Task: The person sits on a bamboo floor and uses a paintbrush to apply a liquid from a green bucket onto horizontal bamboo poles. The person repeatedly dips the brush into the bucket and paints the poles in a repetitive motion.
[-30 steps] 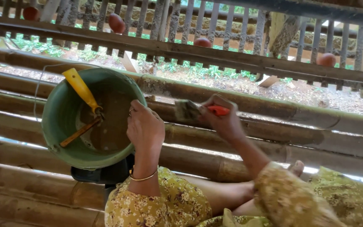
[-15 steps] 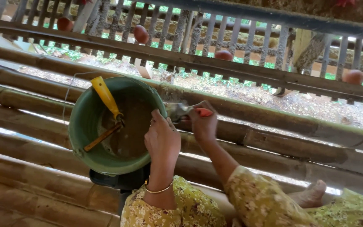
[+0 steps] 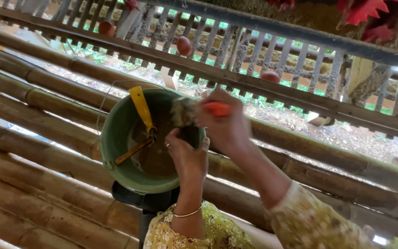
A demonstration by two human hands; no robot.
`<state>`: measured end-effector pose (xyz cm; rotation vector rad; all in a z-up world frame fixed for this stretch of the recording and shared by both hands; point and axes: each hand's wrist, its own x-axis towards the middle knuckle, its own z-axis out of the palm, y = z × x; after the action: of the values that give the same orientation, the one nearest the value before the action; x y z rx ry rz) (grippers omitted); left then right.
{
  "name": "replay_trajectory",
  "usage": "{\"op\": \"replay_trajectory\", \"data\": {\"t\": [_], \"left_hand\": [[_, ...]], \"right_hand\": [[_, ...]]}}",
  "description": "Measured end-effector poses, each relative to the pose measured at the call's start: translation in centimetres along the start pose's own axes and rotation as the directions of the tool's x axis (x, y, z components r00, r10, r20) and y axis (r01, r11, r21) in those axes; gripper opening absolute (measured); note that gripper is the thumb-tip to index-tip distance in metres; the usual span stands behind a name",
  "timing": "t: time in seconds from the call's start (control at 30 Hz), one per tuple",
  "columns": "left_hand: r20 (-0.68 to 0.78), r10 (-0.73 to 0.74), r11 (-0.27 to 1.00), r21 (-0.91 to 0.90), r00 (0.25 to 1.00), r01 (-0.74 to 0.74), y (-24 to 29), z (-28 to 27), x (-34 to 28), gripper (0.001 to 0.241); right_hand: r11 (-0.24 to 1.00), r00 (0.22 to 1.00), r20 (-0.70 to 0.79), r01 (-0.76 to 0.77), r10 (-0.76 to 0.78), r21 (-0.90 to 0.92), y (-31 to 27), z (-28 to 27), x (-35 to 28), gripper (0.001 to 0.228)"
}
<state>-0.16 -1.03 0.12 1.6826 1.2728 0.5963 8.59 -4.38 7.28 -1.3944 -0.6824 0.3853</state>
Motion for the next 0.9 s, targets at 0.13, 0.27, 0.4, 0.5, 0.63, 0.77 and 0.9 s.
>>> {"op": "replay_trajectory", "data": {"t": [0.13, 0.27, 0.4, 0.5, 0.63, 0.77, 0.9], "left_hand": [[-0.069, -0.005, 0.993, -0.115, 0.998, -0.003, -0.2, -0.3, 0.3, 0.097], [-0.131, 0.076, 0.991, -0.104, 0.988, -0.090, -0.4, -0.3, 0.3, 0.093], [-0.021, 0.222, 0.953, 0.217, 0.975, -0.212, 1.2, -0.3, -0.5, 0.072], [0.026, 0.309, 0.895, 0.331, 0.951, -0.300, 0.1, 1.0, 0.1, 0.057], [0.090, 0.343, 0.848, 0.399, 0.935, -0.350, 0.2, 1.4, 0.3, 0.031], [0.113, 0.332, 0.832, 0.432, 0.937, -0.347, 0.0, 1.6, 0.2, 0.031], [0.129, 0.245, 0.863, 0.423, 0.961, -0.277, 0.2, 1.6, 0.4, 0.033]], "right_hand": [[0.832, 0.942, 0.286, 0.296, -0.174, -0.469, 9.4, 3.2, 3.1, 0.010], [0.974, 0.964, 0.263, 0.082, -0.024, -0.211, 5.6, 0.9, 2.7, 0.013], [1.000, 0.992, -0.124, -0.029, 0.027, -0.011, -2.3, -3.5, 1.9, 0.005], [1.000, 0.959, -0.284, 0.017, -0.023, -0.024, -4.2, -5.2, 0.9, 0.007], [0.895, 0.848, -0.330, -0.445, 0.415, -0.019, 5.2, -4.4, 1.8, 0.006], [0.983, 0.927, -0.339, -0.178, 0.158, -0.031, 14.3, -1.1, 2.5, 0.009], [0.950, 0.868, -0.469, -0.266, 0.163, -0.162, 18.9, -3.1, 1.3, 0.015]]}}
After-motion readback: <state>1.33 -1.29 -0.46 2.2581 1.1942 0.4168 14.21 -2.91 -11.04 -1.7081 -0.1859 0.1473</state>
